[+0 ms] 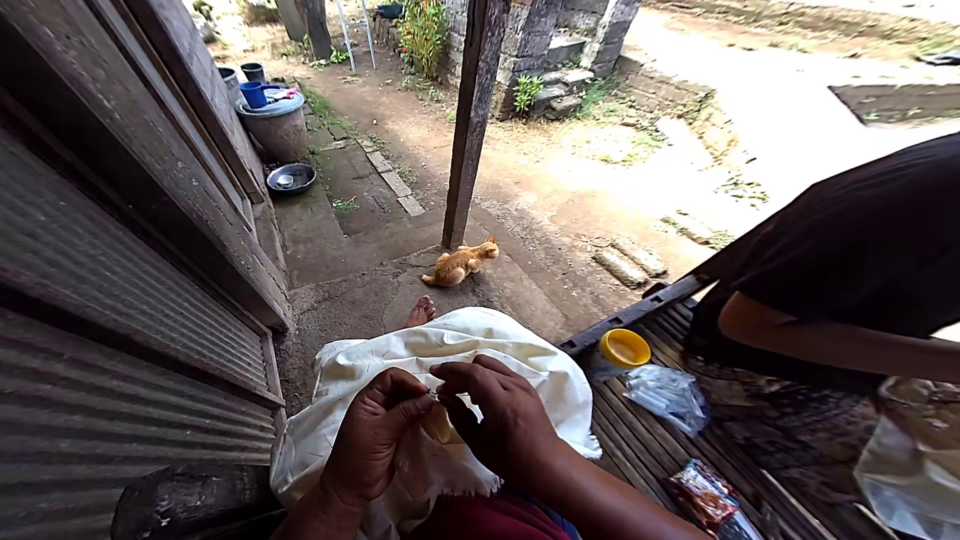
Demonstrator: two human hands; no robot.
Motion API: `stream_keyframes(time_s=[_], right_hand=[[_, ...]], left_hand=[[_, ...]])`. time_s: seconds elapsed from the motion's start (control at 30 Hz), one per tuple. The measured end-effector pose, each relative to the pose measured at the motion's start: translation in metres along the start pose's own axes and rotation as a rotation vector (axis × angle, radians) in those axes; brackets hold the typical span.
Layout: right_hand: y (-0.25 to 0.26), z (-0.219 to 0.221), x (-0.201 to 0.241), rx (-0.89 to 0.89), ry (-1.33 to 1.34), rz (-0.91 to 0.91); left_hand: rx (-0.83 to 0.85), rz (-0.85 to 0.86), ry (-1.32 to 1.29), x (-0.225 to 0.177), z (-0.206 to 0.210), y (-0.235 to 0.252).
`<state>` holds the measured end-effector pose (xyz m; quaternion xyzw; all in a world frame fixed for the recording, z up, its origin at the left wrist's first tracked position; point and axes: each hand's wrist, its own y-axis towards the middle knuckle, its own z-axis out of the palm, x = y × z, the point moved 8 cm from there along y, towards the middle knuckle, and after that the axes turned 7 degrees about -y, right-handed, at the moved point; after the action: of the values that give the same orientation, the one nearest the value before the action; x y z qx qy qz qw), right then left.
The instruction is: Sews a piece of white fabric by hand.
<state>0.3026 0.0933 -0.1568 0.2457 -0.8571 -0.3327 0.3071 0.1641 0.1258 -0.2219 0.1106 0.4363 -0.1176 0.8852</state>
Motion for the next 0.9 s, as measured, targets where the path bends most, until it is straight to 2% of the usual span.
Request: stream_keyframes(time_s=[0.17, 0.33, 0.43, 0.47, 0.63, 0.8, 0.9], right_hand=[[0.001, -0.010, 0.011, 0.020, 0.181, -0.111], [0.003, -0.008, -0.002, 0.074, 0.163, -0.019], [0.005, -0.012, -0.001, 0.154, 0.535, 0.021], [0.006, -0.016, 0.000, 0.160, 0.566, 0.007], [0.017, -0.029, 0.000, 0.255, 0.109, -0.081], [0.016, -0.021, 0.006, 0.294, 0.004, -0.089], [0.019, -0.023, 0.001, 0.235, -0.046, -0.079]], left_hand=[[-0.091, 0.006, 0.003, -0.002, -0.010, 0.004], [0.069, 0.030, 0.115, -0.004, 0.001, 0.003], [0.161, 0.170, 0.300, -0.016, 0.002, 0.003], [0.207, 0.222, 0.359, -0.023, 0.005, 0.002], [0.311, 0.358, 0.533, -0.052, 0.016, -0.002], [0.320, 0.348, 0.546, -0.054, 0.021, -0.006], [0.314, 0.314, 0.616, -0.052, 0.023, -0.005]])
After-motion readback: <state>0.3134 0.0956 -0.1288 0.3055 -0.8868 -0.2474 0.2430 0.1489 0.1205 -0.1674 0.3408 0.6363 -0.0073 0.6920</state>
